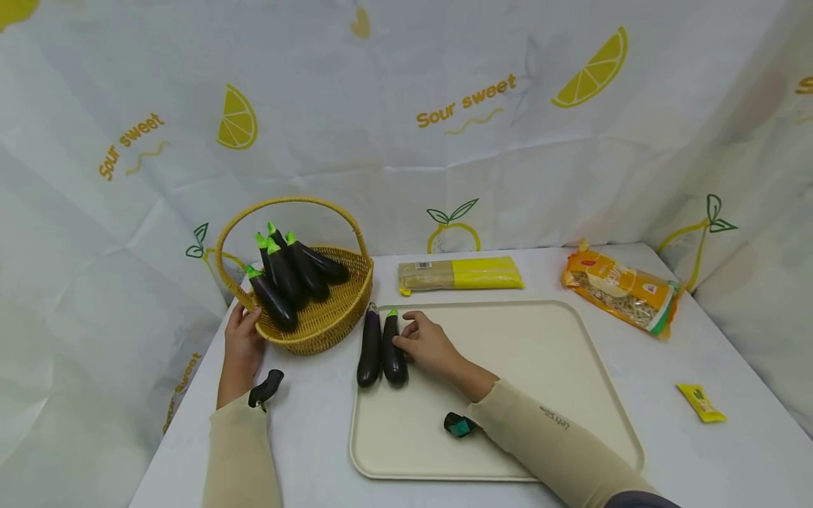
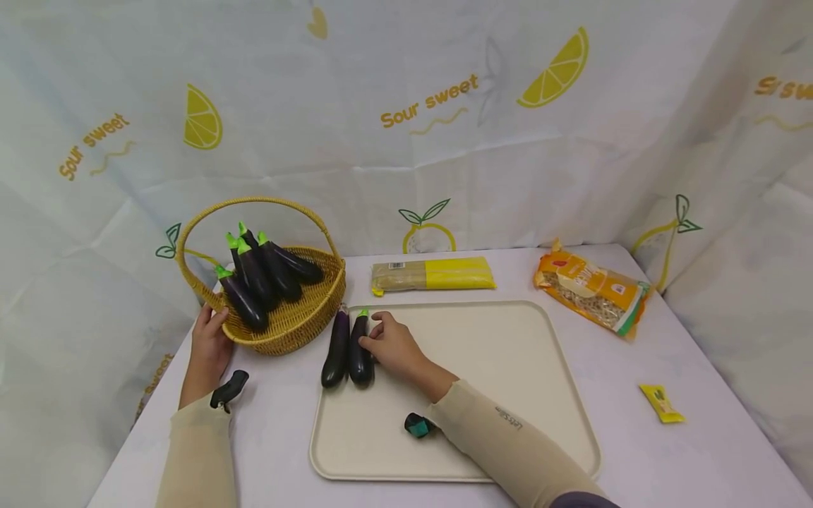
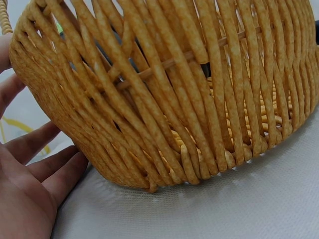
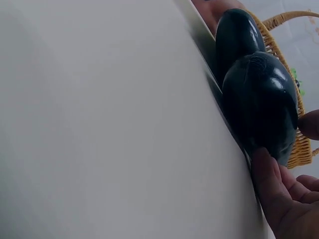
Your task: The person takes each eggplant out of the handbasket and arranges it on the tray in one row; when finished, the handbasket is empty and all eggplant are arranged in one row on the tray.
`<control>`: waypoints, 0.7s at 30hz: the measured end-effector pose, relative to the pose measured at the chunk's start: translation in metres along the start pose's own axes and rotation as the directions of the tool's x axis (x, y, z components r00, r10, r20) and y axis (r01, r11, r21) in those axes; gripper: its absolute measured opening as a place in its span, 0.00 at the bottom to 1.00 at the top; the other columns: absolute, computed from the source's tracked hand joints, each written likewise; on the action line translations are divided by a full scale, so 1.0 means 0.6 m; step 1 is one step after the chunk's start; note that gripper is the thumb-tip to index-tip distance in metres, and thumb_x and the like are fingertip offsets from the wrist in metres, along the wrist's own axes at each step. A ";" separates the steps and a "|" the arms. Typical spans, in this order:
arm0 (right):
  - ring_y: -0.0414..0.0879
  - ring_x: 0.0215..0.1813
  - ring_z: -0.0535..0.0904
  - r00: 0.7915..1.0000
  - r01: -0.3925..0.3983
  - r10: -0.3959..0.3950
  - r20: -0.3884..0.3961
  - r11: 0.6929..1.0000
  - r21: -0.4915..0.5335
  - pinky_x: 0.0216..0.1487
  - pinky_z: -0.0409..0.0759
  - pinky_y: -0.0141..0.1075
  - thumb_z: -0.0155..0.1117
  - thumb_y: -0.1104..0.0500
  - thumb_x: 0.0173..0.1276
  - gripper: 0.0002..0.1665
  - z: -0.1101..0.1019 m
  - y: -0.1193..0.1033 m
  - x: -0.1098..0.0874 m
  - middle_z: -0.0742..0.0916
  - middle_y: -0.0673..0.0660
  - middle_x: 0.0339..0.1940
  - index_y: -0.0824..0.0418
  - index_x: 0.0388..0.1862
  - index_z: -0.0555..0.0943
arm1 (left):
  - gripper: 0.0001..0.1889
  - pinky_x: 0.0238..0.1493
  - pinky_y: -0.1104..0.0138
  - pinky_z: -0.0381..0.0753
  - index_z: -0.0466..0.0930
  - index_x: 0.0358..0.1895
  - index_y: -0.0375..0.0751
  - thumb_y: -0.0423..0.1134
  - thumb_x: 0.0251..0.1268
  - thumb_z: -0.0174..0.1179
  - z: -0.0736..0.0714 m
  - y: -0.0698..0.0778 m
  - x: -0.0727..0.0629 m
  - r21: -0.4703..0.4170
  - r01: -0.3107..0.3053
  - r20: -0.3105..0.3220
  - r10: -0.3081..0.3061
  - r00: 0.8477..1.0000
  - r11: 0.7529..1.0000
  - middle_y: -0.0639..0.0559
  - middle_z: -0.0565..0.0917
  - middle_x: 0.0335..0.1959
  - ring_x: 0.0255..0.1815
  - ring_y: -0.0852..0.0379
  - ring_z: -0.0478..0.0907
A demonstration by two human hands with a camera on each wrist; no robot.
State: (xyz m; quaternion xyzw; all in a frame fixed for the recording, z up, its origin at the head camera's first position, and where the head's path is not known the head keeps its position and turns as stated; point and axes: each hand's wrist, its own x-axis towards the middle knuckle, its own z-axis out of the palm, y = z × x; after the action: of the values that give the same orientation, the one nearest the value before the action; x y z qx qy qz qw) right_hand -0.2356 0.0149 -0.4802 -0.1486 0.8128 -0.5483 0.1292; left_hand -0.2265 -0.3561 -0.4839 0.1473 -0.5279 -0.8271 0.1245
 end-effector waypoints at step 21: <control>0.42 0.41 0.80 0.968 0.229 -0.208 0.138 0.959 -0.165 0.37 0.79 0.35 0.61 0.56 0.71 0.30 0.030 -0.129 0.094 0.81 0.55 0.46 0.60 0.69 0.66 | 0.32 0.69 0.60 0.58 0.59 0.75 0.57 0.41 0.71 0.58 -0.008 -0.008 0.011 0.012 -0.007 -0.006 0.007 1.000 1.000 0.50 0.64 0.71 0.69 0.53 0.62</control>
State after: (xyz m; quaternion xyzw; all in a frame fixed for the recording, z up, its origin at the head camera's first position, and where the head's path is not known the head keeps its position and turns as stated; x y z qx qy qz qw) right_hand -0.2735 -0.0496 -0.4172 -0.2809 0.8282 -0.4740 0.1020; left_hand -0.2308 -0.3605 -0.4910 0.1487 -0.5328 -0.8231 0.1282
